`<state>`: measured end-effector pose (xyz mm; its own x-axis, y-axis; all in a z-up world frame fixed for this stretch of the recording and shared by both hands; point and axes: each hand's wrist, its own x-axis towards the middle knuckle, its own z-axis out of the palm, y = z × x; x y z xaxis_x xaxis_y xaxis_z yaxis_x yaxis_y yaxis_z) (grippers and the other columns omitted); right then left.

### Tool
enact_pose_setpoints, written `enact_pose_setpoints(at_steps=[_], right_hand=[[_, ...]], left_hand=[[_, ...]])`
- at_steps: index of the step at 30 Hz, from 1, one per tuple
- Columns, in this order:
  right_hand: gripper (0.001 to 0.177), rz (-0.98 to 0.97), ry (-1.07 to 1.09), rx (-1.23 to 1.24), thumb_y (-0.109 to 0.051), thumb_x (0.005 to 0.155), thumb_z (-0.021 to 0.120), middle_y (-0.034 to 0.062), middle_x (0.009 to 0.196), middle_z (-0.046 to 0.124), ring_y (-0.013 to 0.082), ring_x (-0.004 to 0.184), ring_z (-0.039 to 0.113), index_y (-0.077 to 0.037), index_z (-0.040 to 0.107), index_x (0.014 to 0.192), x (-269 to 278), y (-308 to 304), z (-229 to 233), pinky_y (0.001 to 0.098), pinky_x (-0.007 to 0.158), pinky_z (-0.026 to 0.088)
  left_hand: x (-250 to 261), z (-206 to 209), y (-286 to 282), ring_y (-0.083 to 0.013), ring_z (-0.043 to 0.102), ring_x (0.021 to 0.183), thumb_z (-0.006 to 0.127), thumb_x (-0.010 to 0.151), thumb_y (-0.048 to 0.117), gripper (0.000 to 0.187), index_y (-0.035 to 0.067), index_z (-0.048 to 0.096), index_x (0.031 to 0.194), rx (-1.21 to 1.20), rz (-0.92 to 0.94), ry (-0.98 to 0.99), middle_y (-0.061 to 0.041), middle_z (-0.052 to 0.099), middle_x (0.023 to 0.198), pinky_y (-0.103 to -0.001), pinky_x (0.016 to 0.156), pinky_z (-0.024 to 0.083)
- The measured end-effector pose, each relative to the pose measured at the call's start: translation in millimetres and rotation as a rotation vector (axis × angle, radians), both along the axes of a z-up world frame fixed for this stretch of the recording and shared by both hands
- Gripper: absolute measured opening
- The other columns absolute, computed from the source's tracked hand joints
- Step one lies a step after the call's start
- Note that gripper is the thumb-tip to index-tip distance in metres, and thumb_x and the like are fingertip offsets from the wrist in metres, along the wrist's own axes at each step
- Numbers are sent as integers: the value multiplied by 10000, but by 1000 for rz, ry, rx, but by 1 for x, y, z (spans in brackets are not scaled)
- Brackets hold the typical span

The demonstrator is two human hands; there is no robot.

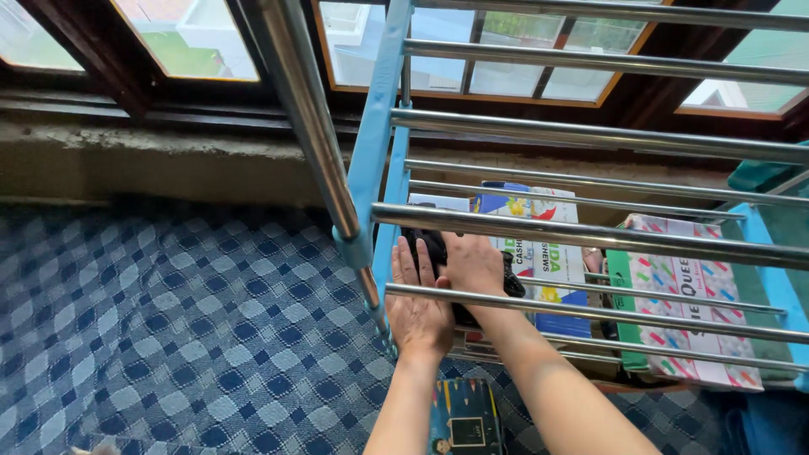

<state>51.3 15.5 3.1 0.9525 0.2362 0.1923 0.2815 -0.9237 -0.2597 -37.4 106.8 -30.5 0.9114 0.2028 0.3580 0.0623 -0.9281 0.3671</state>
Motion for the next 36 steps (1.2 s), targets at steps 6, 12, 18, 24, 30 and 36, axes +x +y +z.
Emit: enact_pose_setpoints(at_steps=[6,12,18,24,30,36], right_hand=[[661,352,-1,283,-315,702,818,219,1283,600,446,1050,621,-131,601,1299,-39,8,56,525,817,545],[600,379,146,-78,-269,804,718,78,1224,623,343,1081,659,-318,612,1393,-3,39,50,496,842,558],[345,141,62,-242,-260,894,676,95,1212,636,334,1130,644,-264,678,1239,61,63,43,555,956,512],[362,262,-109,97,-329,900,680,212,1227,603,445,1115,591,-233,696,1249,83,49,27,613,865,481],[488,519,-23,-102,-191,734,682,116,1115,659,372,1016,661,-263,704,1217,26,34,39,508,793,546],[192,664,10,-96,-253,835,709,88,1009,636,315,936,671,-199,681,1017,-46,25,72,429,756,569]], left_hand=[[-37,41,-9,-451,251,1500,228,1030,653,881,19,181,1639,-481,80,-25,-307,253,1638,-506,1232,217],[-28,59,-14,-524,69,1576,78,985,774,1051,-52,90,1634,-609,211,-189,-406,53,1674,-526,1254,49],[-28,58,-12,-512,85,1581,99,944,800,1067,-4,97,1646,-594,222,-128,-370,45,1679,-518,1269,120],[-31,33,-14,-537,121,1560,192,982,765,1022,-3,68,1645,-482,200,-112,-376,78,1680,-536,1250,162],[-36,47,-11,-515,71,1587,212,977,767,1015,17,37,1640,-409,127,-115,-339,136,1680,-546,1241,172],[-34,59,-14,-513,-50,1632,183,998,766,953,85,48,1651,-575,187,-186,-298,95,1719,-561,1316,98]])
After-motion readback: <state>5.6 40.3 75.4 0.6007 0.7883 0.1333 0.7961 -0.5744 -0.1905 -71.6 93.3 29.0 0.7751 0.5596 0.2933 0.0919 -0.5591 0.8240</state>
